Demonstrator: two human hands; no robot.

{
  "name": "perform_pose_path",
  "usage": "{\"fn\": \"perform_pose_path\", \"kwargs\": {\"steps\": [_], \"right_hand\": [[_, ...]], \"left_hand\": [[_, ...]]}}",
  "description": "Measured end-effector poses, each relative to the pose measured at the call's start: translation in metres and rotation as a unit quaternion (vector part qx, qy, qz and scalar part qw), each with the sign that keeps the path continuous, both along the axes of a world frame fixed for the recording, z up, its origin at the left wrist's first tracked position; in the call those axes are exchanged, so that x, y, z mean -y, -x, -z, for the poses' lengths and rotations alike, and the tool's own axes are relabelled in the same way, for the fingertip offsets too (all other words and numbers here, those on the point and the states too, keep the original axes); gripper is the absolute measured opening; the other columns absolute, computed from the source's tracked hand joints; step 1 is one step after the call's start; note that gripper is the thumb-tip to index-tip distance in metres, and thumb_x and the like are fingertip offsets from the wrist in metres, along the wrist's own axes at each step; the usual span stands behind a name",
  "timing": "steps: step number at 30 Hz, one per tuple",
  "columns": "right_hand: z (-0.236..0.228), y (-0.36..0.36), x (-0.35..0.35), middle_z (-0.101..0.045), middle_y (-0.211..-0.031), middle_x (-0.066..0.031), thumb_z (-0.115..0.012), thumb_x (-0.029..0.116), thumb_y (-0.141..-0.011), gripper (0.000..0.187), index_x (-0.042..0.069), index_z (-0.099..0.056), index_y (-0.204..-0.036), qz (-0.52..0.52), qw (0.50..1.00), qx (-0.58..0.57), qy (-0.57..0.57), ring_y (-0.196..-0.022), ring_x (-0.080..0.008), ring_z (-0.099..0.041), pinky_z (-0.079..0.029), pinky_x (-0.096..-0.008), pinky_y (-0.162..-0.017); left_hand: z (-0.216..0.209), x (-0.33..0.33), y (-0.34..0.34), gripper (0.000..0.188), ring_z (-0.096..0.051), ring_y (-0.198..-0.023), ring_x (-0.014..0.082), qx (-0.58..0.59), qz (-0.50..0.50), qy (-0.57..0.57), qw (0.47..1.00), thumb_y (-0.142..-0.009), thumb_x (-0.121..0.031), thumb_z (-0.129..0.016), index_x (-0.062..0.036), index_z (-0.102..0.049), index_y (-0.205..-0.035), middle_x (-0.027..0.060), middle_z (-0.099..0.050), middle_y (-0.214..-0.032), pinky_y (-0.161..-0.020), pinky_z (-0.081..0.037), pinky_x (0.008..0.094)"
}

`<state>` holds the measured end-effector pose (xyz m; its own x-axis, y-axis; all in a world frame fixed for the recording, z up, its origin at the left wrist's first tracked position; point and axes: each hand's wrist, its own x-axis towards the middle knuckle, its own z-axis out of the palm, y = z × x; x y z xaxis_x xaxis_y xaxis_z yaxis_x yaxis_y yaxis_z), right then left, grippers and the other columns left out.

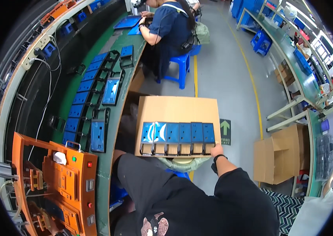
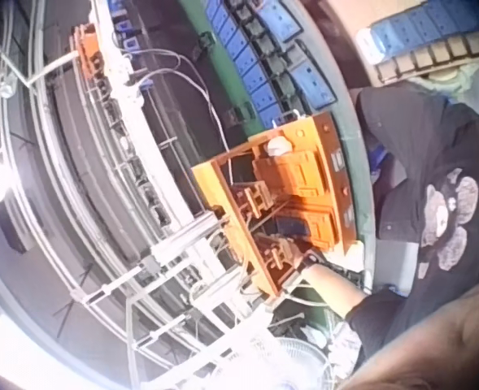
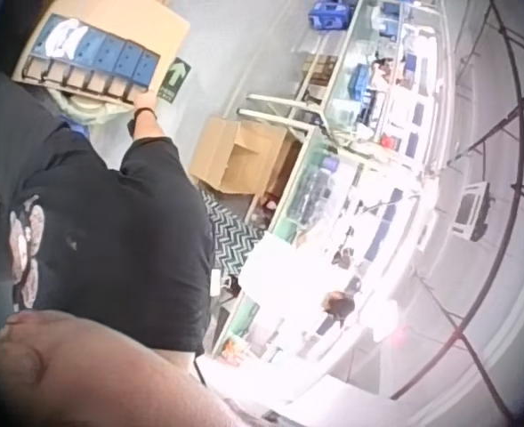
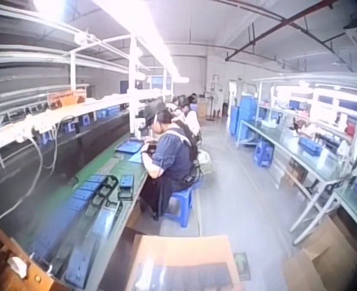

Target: Operate a pneumatic press machine to assemble plastic and electronic components on a factory assembly line.

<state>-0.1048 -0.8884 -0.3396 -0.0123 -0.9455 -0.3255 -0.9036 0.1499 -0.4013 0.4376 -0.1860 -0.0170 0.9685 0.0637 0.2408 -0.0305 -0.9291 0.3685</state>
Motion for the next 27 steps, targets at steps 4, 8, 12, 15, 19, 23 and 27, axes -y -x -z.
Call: {"fn": "perform_pose_path", "kwargs": {"steps": [4,8,12,15,19,23,27], "right_hand": [[0.016,0.012,0.015,-0.065,-0.105,-0.0279,-0.06,0.034,-0.086,0.043,-0.002,-0.06,-0.11,-0.081,0.993,-0.072,0.055,-0.102,-0.043,-0.062,-0.049,-0.0496,-0.089],[0.016,0.015,0.043,-0.069,-0.093,-0.0152,-0.054,0.023,-0.095,0.027,0.001,-0.065,-0.107,0.009,0.953,0.157,0.26,-0.09,-0.0278,-0.064,-0.049,-0.0408,-0.085],[-0.034,-0.028,0.094,-0.067,-0.108,-0.0127,-0.051,0.021,-0.099,0.029,0.0,-0.063,-0.114,0.038,0.951,0.238,0.195,-0.098,-0.0228,-0.063,-0.049,-0.0348,-0.09],[-0.076,-0.09,0.098,-0.066,-0.106,-0.0115,-0.047,0.023,-0.102,0.033,-0.002,-0.06,-0.119,0.012,0.883,0.423,0.204,-0.098,-0.0216,-0.063,-0.049,-0.0329,-0.088],[-0.135,-0.177,0.081,-0.066,-0.105,-0.0098,-0.049,0.02,-0.102,0.031,-0.002,-0.06,-0.12,-0.067,0.862,0.474,0.164,-0.096,-0.0168,-0.063,-0.049,-0.0305,-0.086],[-0.186,-0.261,0.042,-0.067,-0.102,-0.007,-0.053,0.019,-0.101,0.028,0.0,-0.061,-0.119,-0.177,0.824,0.515,0.155,-0.091,-0.0121,-0.061,-0.049,-0.0263,-0.079],[-0.24,-0.347,-0.007,-0.068,-0.097,-0.0028,-0.056,0.017,-0.098,0.024,0.001,-0.066,-0.112,-0.282,0.788,0.541,0.079,-0.083,-0.0093,-0.06,-0.049,-0.0248,-0.074]], "left_hand": [[-0.006,0.001,0.005,0.034,-0.056,-0.118,0.0309,0.018,0.037,-0.008,0.999,-0.093,-0.027,-0.057,-0.0092,-0.058,-0.122,0.0144,-0.061,-0.124,-0.096,-0.047,0.0411],[-0.023,-0.013,0.024,0.033,-0.056,-0.118,0.0309,0.031,0.033,-0.049,0.998,-0.093,-0.026,-0.058,-0.009,-0.058,-0.122,0.0144,-0.062,-0.124,-0.096,-0.047,0.041],[-0.033,-0.007,0.035,0.033,-0.057,-0.117,0.031,-0.021,-0.004,-0.025,0.999,-0.093,-0.025,-0.058,-0.0089,-0.059,-0.121,0.0143,-0.062,-0.123,-0.096,-0.047,0.0409],[-0.033,-0.001,0.033,0.032,-0.056,-0.117,0.0322,0.006,0.063,-0.062,0.996,-0.094,-0.025,-0.057,-0.0086,-0.059,-0.121,0.0146,-0.063,-0.122,-0.097,-0.046,0.0399],[-0.024,-0.004,0.024,0.033,-0.055,-0.117,0.0331,0.048,0.101,-0.202,0.973,-0.096,-0.032,-0.052,-0.0111,-0.059,-0.121,0.0161,-0.061,-0.121,-0.097,-0.045,0.0416],[-0.015,-0.011,0.02,0.037,-0.057,-0.113,0.0343,0.08,0.094,-0.287,0.95,-0.094,-0.038,-0.054,-0.0125,-0.058,-0.121,0.0156,-0.061,-0.12,-0.092,-0.047,0.0462],[-0.027,0.005,0.021,0.046,-0.06,-0.1,0.0371,0.166,0.1,-0.378,0.905,-0.087,-0.045,-0.059,-0.0116,-0.059,-0.119,0.0149,-0.063,-0.112,-0.081,-0.05,0.0511]]}}
